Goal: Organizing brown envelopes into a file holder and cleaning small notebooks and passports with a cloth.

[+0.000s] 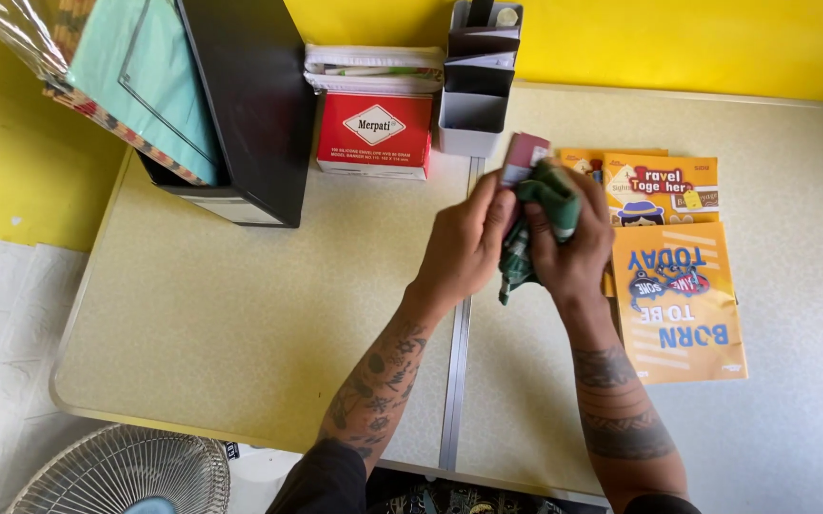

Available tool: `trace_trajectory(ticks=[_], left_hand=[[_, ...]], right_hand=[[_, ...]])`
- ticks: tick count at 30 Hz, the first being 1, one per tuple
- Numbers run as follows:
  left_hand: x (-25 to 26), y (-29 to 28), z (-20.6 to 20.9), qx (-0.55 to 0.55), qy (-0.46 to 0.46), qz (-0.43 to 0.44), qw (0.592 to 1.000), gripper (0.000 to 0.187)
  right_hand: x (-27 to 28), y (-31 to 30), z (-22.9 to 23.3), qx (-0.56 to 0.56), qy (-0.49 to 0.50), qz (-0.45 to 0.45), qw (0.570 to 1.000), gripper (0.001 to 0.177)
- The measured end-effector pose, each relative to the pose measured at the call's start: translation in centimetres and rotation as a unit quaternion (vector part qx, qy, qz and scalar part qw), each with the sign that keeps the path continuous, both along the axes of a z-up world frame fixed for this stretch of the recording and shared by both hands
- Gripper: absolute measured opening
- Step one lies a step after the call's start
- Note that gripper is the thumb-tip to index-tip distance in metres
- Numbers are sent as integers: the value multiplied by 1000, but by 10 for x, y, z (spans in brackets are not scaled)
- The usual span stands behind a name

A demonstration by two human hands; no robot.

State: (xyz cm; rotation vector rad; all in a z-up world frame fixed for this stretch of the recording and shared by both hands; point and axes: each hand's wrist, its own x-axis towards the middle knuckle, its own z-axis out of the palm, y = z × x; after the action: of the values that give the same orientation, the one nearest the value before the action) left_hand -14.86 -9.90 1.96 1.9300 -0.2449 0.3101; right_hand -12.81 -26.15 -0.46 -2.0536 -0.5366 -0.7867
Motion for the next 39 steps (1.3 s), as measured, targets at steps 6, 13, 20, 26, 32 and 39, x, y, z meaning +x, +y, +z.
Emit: trace_trajectory(ticks=[6, 13, 20, 26, 32, 39], left_hand=[[14, 18, -17, -17, -42, 98, 994, 38], [10, 24, -3, 9, -62, 95, 994, 41], [2, 10, 5, 67, 12, 9, 998, 42], [14, 21, -7, 86, 46, 70, 993, 44], [15, 49, -9, 66, -17, 133, 989, 44], [11, 28, 3, 17, 53, 55, 997, 44]], right_hand=[[-11, 17, 13, -53, 59, 68, 994, 46], [-7, 10, 17, -93, 54, 101, 989, 53], [4, -11, 14, -55, 106, 35, 992, 46], [-5, 12, 12, -53, 84, 58, 993, 47], [-20, 36, 8, -69, 109, 154, 980, 54], [-5, 10, 10, -53, 122, 74, 988, 51]])
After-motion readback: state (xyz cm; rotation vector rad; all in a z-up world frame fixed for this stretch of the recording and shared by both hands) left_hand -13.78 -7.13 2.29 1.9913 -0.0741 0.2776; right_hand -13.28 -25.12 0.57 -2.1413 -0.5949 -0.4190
